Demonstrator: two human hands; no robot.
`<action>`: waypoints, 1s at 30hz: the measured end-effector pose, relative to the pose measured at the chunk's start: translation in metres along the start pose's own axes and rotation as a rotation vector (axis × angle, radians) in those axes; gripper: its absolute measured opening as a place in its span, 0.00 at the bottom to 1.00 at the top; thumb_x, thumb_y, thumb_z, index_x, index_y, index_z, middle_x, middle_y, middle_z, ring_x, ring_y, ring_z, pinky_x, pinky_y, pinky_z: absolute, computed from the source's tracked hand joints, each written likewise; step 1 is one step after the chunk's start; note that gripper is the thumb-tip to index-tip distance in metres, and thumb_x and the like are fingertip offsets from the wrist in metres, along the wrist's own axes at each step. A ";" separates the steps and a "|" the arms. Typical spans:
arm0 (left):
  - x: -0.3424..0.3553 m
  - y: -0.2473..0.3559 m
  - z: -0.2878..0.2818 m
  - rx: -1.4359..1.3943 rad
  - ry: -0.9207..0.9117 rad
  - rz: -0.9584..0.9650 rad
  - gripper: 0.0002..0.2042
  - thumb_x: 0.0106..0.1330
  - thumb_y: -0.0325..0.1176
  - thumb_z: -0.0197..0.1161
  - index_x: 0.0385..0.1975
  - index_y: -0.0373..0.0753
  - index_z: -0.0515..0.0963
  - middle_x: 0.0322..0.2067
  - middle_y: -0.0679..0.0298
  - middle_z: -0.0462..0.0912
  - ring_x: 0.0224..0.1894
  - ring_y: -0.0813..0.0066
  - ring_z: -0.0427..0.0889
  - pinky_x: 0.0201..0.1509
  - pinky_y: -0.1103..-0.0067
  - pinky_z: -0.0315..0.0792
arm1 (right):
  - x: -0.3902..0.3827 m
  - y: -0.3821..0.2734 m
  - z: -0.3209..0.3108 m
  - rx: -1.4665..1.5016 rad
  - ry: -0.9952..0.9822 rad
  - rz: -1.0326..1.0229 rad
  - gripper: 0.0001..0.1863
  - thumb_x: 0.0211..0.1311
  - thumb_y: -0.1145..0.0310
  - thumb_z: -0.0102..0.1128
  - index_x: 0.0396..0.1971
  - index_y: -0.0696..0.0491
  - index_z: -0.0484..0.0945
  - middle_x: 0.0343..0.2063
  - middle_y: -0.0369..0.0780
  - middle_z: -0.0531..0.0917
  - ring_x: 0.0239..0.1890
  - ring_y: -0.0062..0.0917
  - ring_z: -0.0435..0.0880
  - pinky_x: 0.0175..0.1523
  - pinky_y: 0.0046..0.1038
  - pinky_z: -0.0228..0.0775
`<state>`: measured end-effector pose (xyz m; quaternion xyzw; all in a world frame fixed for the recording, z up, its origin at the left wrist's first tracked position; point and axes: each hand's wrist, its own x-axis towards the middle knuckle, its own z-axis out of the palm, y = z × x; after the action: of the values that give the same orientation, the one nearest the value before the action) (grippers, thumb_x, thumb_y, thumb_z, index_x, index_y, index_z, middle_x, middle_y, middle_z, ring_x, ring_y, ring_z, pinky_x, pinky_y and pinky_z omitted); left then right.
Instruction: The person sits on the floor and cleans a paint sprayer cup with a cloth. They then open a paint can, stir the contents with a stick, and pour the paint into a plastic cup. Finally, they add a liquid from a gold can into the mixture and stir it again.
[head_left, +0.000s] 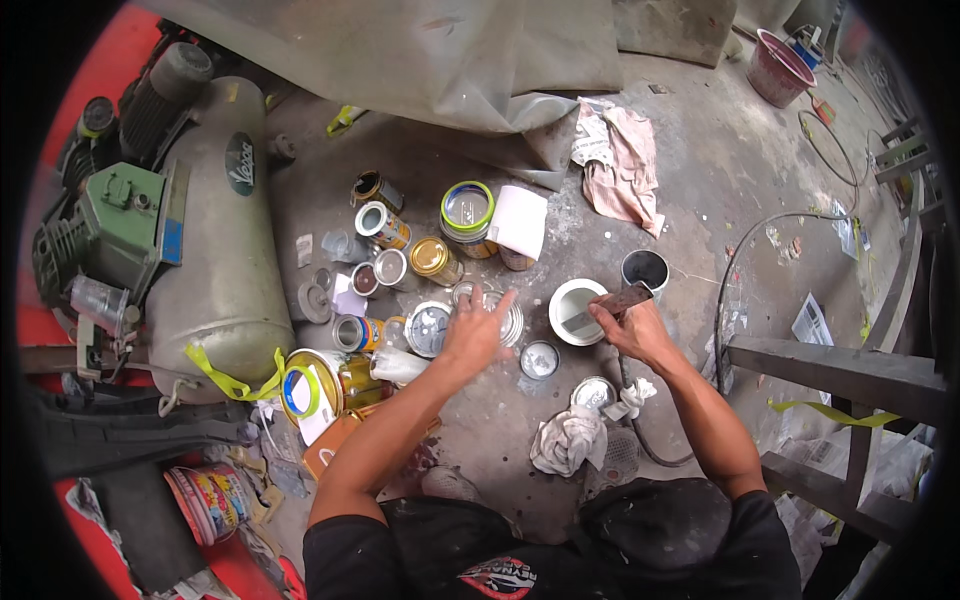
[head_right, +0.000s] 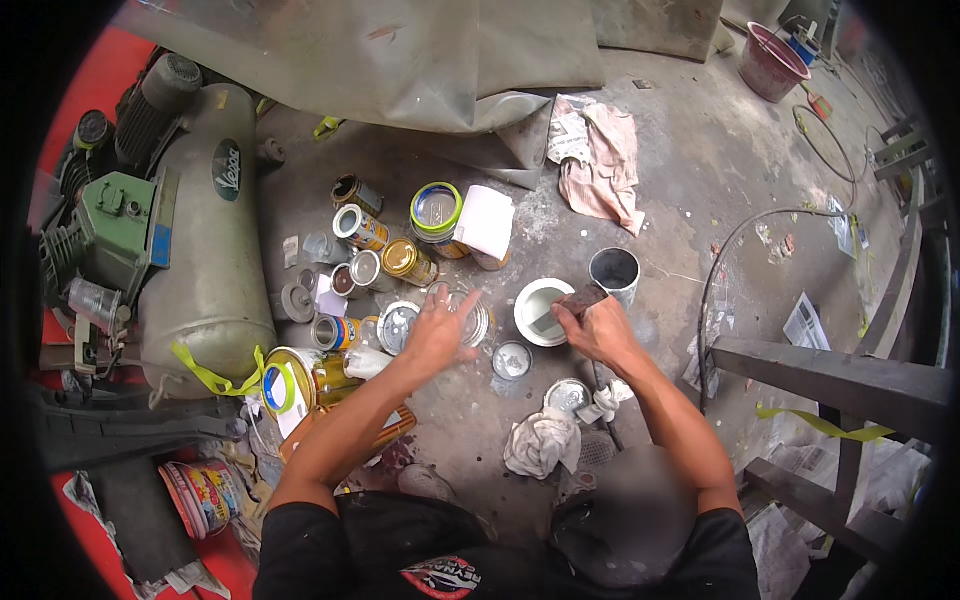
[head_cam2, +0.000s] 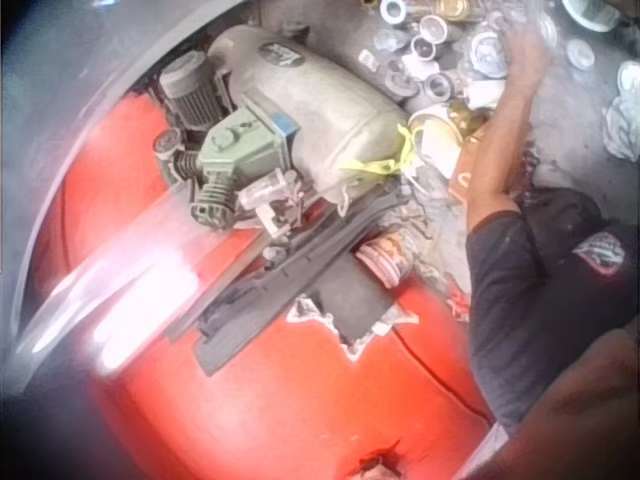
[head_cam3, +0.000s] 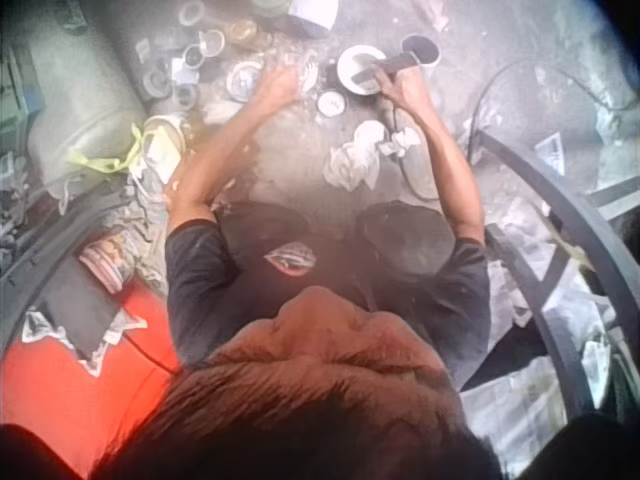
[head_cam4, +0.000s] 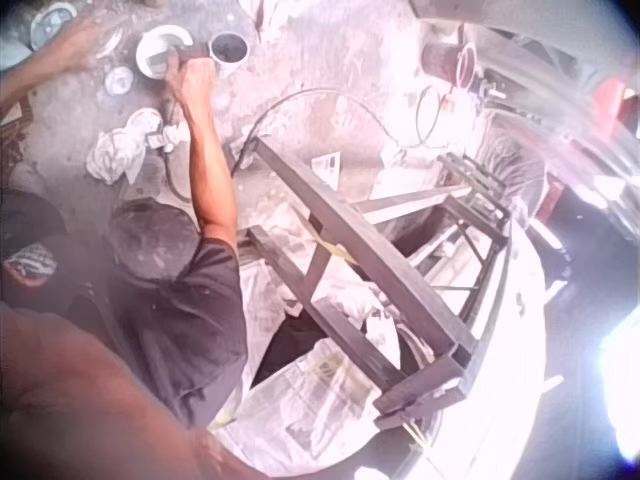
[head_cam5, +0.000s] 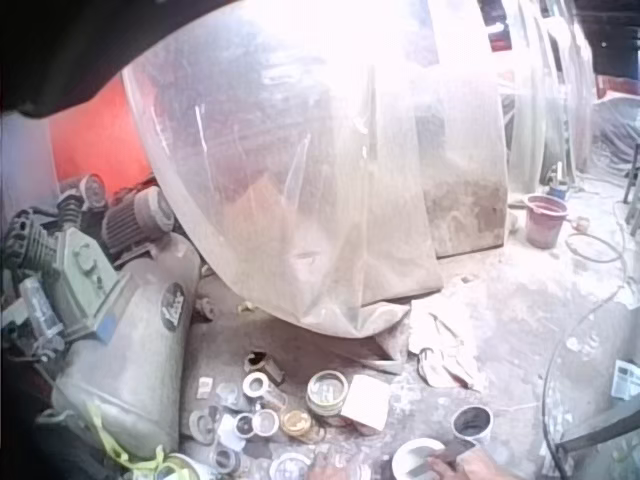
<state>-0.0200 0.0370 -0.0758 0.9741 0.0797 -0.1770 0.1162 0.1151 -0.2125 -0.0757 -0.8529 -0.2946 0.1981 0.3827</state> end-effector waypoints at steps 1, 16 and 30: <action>0.002 0.001 -0.004 -0.048 0.001 -0.028 0.56 0.45 0.44 0.82 0.74 0.45 0.52 0.67 0.28 0.58 0.67 0.27 0.62 0.69 0.54 0.66 | -0.001 0.002 0.000 -0.006 0.001 -0.004 0.12 0.65 0.62 0.62 0.38 0.54 0.86 0.31 0.49 0.85 0.35 0.45 0.85 0.39 0.40 0.74; 0.041 -0.011 0.026 0.070 0.453 0.047 0.50 0.50 0.47 0.78 0.70 0.29 0.58 0.69 0.34 0.58 0.70 0.35 0.59 0.73 0.52 0.54 | 0.012 0.011 0.009 -0.118 0.156 -0.275 0.10 0.63 0.66 0.62 0.32 0.57 0.84 0.26 0.50 0.83 0.28 0.48 0.83 0.32 0.43 0.74; 0.058 0.072 0.037 -0.498 0.162 0.329 0.64 0.39 0.40 0.81 0.73 0.27 0.41 0.65 0.34 0.60 0.68 0.38 0.62 0.73 0.59 0.60 | -0.010 0.013 -0.009 -0.142 -0.076 -0.212 0.09 0.65 0.67 0.63 0.35 0.58 0.85 0.30 0.47 0.86 0.33 0.43 0.85 0.37 0.37 0.76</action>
<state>0.0358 -0.0352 -0.1161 0.9264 -0.0290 -0.0525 0.3718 0.1175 -0.2307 -0.0795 -0.8339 -0.4106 0.1673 0.3286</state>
